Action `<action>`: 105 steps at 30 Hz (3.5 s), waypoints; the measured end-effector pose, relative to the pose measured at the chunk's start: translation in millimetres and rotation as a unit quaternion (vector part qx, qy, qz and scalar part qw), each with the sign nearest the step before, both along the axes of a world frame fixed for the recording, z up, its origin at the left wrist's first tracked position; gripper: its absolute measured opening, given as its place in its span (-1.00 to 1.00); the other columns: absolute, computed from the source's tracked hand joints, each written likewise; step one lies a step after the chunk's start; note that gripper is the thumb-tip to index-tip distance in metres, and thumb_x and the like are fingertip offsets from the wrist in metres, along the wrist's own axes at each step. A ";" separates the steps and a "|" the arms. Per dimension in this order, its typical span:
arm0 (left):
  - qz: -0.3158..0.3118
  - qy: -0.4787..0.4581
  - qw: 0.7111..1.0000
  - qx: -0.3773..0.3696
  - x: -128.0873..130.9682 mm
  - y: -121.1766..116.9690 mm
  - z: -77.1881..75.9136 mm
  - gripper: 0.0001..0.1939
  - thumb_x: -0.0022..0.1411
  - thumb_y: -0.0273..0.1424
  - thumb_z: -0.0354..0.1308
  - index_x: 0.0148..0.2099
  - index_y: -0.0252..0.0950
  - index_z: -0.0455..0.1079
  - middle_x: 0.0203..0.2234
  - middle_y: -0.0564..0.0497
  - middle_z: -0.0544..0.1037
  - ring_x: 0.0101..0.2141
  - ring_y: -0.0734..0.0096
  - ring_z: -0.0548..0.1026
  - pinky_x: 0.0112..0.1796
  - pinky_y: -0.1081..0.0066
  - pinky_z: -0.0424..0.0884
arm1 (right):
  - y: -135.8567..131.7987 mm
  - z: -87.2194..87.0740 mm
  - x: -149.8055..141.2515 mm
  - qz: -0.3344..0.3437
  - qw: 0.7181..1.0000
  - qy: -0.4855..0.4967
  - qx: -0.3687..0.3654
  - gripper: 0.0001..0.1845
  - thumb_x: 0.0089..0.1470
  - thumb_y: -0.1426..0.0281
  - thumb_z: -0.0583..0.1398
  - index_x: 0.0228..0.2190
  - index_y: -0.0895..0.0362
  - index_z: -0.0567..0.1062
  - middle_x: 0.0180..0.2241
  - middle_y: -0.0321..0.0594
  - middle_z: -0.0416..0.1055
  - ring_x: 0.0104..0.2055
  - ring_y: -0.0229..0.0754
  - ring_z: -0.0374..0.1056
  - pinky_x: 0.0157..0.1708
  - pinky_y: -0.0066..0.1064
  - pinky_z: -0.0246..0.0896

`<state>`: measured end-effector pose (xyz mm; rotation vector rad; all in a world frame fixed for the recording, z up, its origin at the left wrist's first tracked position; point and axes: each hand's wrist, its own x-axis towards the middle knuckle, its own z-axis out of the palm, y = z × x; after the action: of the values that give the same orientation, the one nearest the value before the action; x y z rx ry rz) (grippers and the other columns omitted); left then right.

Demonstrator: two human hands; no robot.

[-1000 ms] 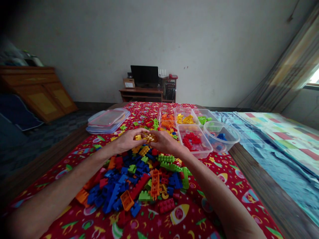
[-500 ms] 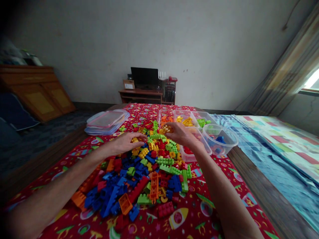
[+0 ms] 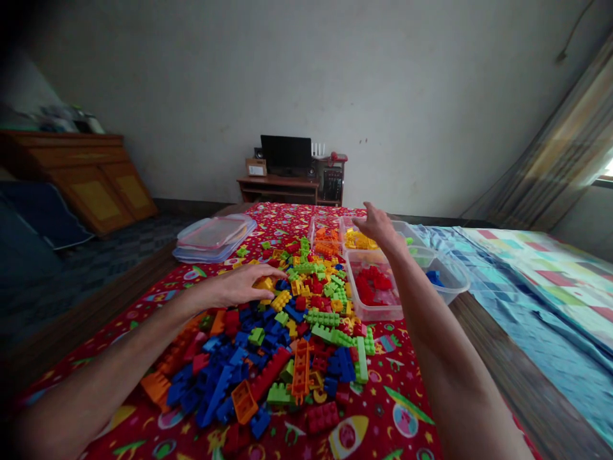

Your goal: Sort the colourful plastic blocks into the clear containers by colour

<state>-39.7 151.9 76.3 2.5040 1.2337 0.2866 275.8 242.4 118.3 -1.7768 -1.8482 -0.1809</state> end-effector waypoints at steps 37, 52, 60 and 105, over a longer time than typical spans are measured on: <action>0.039 -0.243 0.968 -0.051 30.8 -8.5 -22.3 -0.11 0.09 -0.45 0.05 0.40 -0.29 -0.28 0.32 -0.25 0.02 0.27 0.12 0.08 0.18 0.14 0.11 | -106.3 -60.1 -126.8 0.297 0.717 0.549 -0.310 -0.54 0.03 0.27 0.26 -0.04 0.13 0.35 -0.31 -0.23 0.45 -0.43 -0.31 0.37 -0.43 -0.48 0.33; 0.025 -0.312 0.949 0.030 20.0 -12.0 -3.9 -0.08 0.16 -0.47 -0.01 0.39 -0.11 -0.50 0.37 -0.09 -0.21 0.33 0.14 -0.18 0.19 0.07 0.12 | -88.2 -33.7 -88.0 0.274 0.855 0.418 -0.138 -0.57 -0.16 0.26 0.31 -0.19 0.13 0.48 -0.42 -0.29 0.42 -0.51 -0.34 0.30 -0.54 -0.50 0.23; 0.107 -0.199 0.972 0.064 -45.1 30.5 7.9 -0.51 0.12 -0.30 -0.02 0.08 -0.33 0.39 0.01 -0.12 0.49 0.07 0.17 0.39 0.07 0.25 0.31 | -4.4 6.8 -19.5 0.050 0.990 0.134 -0.018 -0.62 -0.09 0.45 0.24 -0.15 0.22 0.54 -0.48 -0.20 0.44 -0.53 -0.28 0.36 -0.49 -0.46 0.24; 0.111 -0.121 0.986 0.029 -29.0 54.9 -52.6 -0.45 -0.01 -0.05 0.11 -0.08 -0.33 0.40 -0.25 -0.10 0.53 -0.24 0.15 0.48 -0.20 0.28 0.38 | -94.1 -42.5 -98.6 0.274 0.958 0.018 -0.076 -0.72 0.08 0.45 0.09 -0.25 0.17 0.58 -0.46 -0.16 0.52 -0.42 -0.25 0.37 -0.36 -0.43 0.10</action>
<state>-68.7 206.7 23.7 2.2950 1.4178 0.6681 177.2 148.3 75.8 -1.2772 -2.2955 0.2105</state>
